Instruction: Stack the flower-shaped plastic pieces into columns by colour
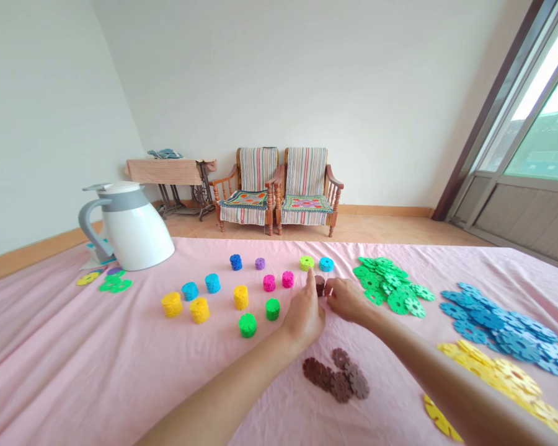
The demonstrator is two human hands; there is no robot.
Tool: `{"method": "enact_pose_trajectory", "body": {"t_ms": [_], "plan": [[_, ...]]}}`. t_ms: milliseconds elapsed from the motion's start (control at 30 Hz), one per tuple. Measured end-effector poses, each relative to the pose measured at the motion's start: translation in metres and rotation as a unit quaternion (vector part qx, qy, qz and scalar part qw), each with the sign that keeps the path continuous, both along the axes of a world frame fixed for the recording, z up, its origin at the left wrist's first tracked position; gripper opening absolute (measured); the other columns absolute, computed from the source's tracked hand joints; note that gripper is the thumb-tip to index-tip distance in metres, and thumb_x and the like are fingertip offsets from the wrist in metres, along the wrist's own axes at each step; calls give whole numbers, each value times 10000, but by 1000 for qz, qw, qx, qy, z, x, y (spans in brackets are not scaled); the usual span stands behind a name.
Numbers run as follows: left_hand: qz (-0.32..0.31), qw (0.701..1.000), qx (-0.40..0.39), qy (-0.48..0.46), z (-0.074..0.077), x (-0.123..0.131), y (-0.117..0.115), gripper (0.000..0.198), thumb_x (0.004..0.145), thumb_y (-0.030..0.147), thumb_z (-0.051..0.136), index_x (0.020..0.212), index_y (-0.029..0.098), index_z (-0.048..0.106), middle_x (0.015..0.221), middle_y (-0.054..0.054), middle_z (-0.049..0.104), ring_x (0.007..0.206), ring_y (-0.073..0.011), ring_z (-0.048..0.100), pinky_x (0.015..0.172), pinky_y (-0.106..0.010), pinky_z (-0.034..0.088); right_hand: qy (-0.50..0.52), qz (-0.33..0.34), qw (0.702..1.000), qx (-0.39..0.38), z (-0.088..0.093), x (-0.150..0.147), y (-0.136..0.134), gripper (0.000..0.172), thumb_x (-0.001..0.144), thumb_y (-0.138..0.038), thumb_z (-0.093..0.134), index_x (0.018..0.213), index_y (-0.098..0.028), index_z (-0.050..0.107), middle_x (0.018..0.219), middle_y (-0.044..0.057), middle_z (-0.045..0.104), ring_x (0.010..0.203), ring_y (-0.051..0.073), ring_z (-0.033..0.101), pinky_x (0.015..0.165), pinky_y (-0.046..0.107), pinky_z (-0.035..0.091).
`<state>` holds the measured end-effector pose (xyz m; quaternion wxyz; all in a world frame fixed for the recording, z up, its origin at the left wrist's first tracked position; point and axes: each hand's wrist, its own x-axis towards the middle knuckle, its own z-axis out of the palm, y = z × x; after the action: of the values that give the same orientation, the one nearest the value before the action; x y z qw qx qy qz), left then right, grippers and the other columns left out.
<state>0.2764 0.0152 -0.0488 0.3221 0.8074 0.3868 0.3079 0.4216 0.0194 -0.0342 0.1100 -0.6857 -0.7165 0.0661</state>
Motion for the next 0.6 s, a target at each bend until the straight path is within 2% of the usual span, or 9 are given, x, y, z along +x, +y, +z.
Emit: {"method": "enact_pose_trajectory", "body": {"t_ms": [200, 367, 600], "plan": [[24, 999, 33, -1, -3, -2, -2, 883, 696, -25, 475, 1459, 145, 64, 1323, -167, 490, 1192, -286, 475, 984, -413, 374, 16, -13, 1000, 5, -2, 4, -5, 257, 732, -79, 462, 859, -149, 674, 872, 102, 707, 812, 193, 637, 639, 249, 371], [9, 998, 57, -14, -2, -1, -3, 900, 694, -41, 462, 1462, 189, 54, 1267, -116, 544, 1136, -251, 522, 968, -389, 404, 16, -11, 1000, 5, -3, 4, -3, 271, 720, -88, 487, 916, -159, 660, 927, 105, 701, 866, 209, 630, 677, 263, 378], [-7, 996, 81, -28, -2, 1, -2, 924, 683, -67, 448, 1461, 184, 16, 1264, -124, 544, 1104, -242, 546, 948, -402, 428, 20, -7, 1000, 5, -4, 3, 0, 266, 716, -98, 494, 913, -162, 661, 931, 97, 703, 897, 213, 624, 732, 279, 390]]}}
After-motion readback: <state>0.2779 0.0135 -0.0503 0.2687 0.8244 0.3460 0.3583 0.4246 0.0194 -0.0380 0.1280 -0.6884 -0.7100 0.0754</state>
